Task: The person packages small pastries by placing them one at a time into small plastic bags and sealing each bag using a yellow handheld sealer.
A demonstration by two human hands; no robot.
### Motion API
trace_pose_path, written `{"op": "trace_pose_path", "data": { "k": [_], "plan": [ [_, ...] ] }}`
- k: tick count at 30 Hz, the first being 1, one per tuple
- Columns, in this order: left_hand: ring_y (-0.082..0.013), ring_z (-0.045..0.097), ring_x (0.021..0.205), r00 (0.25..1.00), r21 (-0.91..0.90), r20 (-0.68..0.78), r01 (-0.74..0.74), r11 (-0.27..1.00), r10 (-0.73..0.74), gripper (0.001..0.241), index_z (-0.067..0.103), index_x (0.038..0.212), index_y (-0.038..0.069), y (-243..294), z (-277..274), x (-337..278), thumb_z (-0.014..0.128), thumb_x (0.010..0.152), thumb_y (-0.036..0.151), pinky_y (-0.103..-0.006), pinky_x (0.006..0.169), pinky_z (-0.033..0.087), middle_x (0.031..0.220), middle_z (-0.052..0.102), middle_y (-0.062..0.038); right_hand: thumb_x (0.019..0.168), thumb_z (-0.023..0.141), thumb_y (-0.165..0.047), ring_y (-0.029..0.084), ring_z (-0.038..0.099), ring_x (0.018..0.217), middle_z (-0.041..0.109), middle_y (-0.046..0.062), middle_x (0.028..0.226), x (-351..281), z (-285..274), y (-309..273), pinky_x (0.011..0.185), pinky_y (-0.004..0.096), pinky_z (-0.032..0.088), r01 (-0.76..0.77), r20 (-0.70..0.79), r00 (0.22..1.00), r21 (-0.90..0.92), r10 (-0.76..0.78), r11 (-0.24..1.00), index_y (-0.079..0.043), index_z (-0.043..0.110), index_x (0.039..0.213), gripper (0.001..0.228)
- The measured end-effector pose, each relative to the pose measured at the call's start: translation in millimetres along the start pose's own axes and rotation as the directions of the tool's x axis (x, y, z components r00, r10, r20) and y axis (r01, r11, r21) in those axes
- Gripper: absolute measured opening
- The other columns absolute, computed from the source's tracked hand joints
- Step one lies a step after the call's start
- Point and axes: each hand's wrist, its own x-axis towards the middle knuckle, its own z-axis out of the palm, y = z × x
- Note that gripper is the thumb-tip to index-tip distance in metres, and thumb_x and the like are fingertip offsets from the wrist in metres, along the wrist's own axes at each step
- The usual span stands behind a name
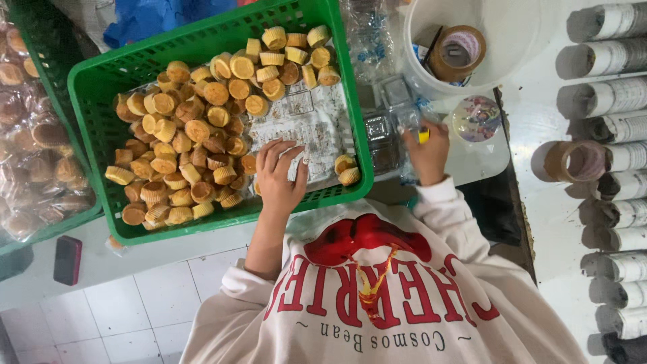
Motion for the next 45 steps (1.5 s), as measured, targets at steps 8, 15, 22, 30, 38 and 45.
{"op": "trace_pose_path", "data": {
  "k": [8, 15, 22, 30, 38, 45],
  "plan": [
    [-0.0414, 0.068, 0.106, 0.926, -0.444, 0.205, 0.376, 0.813, -0.316, 0.030, 0.071, 0.121, 0.006, 15.2, 40.1, -35.7, 0.069, 0.091, 0.003, -0.0526, 0.092, 0.054, 0.110, 0.070, -0.017, 0.080, 0.094, -0.006, 0.025, 0.065, 0.084, 0.059, 0.017, 0.103, -42.5, -60.4, -59.2, 0.070, 0.031, 0.056, -0.034, 0.021, 0.999, 0.463, 0.027, 0.886, 0.004, 0.069, 0.118, 0.047],
    [-0.0387, 0.047, 0.145, 0.925, -0.882, 0.296, 0.360, 0.304, -0.236, 0.057, 0.063, 0.137, 0.006, 37.5, 45.3, -11.8, 0.088, 0.087, 0.017, -0.0548, 0.120, 0.039, 0.146, 0.054, -0.020, 0.076, 0.085, -0.012, 0.016, 0.071, 0.070, 0.072, 0.010, 0.093, -73.4, -54.5, -182.3, 0.059, 0.028, 0.058, -0.519, 0.636, 0.771, 0.644, -0.017, 0.563, -0.001, 0.074, 0.111, 0.038],
    [-0.0220, 0.077, 0.068, 0.819, -0.920, 0.056, 0.265, 0.290, -0.571, 0.019, 0.060, 0.088, 0.003, -19.4, -29.8, -43.5, 0.078, 0.091, 0.002, -0.0337, 0.071, 0.059, 0.108, 0.075, -0.018, 0.097, 0.064, -0.023, 0.028, 0.070, 0.056, 0.071, 0.024, 0.105, -92.8, 11.9, -236.8, 0.054, 0.029, 0.052, -0.493, 0.653, 0.740, 0.690, -0.161, 0.530, 0.004, 0.067, 0.121, 0.037],
    [-0.0290, 0.071, 0.108, 0.783, -0.691, 0.040, 0.471, 0.549, -0.621, 0.020, 0.054, 0.126, 0.001, -58.0, -122.0, -66.1, 0.053, 0.106, 0.000, -0.0410, 0.076, 0.065, 0.115, 0.070, -0.022, 0.080, 0.083, -0.022, 0.028, 0.067, 0.071, 0.060, 0.004, 0.077, -102.6, 116.7, -302.4, 0.063, 0.036, 0.053, 0.697, 0.215, 0.678, 0.116, -0.703, 0.707, -0.016, 0.068, 0.089, 0.018],
    [-0.0317, 0.065, 0.114, 0.593, -0.898, 0.178, 0.424, 0.117, -0.786, 0.035, 0.050, 0.144, -0.003, -152.5, -202.7, -106.1, 0.045, 0.110, 0.004, -0.0506, 0.099, 0.057, 0.125, 0.066, -0.025, 0.082, 0.083, -0.031, 0.043, 0.068, 0.099, 0.068, 0.019, 0.103, -43.4, 166.3, -331.9, 0.086, 0.055, 0.052, 0.537, 0.724, 0.604, -0.061, -0.333, 0.841, -0.006, 0.071, 0.105, 0.036],
    [-0.0450, 0.055, 0.132, 0.633, -0.911, 0.375, 0.388, -0.141, -0.677, 0.063, 0.027, 0.157, -0.005, -172.8, -250.4, -106.3, 0.052, 0.111, 0.029, -0.0672, 0.107, 0.047, 0.142, 0.052, -0.034, 0.078, 0.072, -0.052, 0.042, 0.068, 0.116, 0.065, 0.018, 0.128, -68.4, 245.9, -262.2, 0.093, 0.072, 0.048, 0.698, 0.894, 0.445, -0.309, -0.053, 0.646, -0.005, 0.060, 0.123, 0.066]
  ]
}}
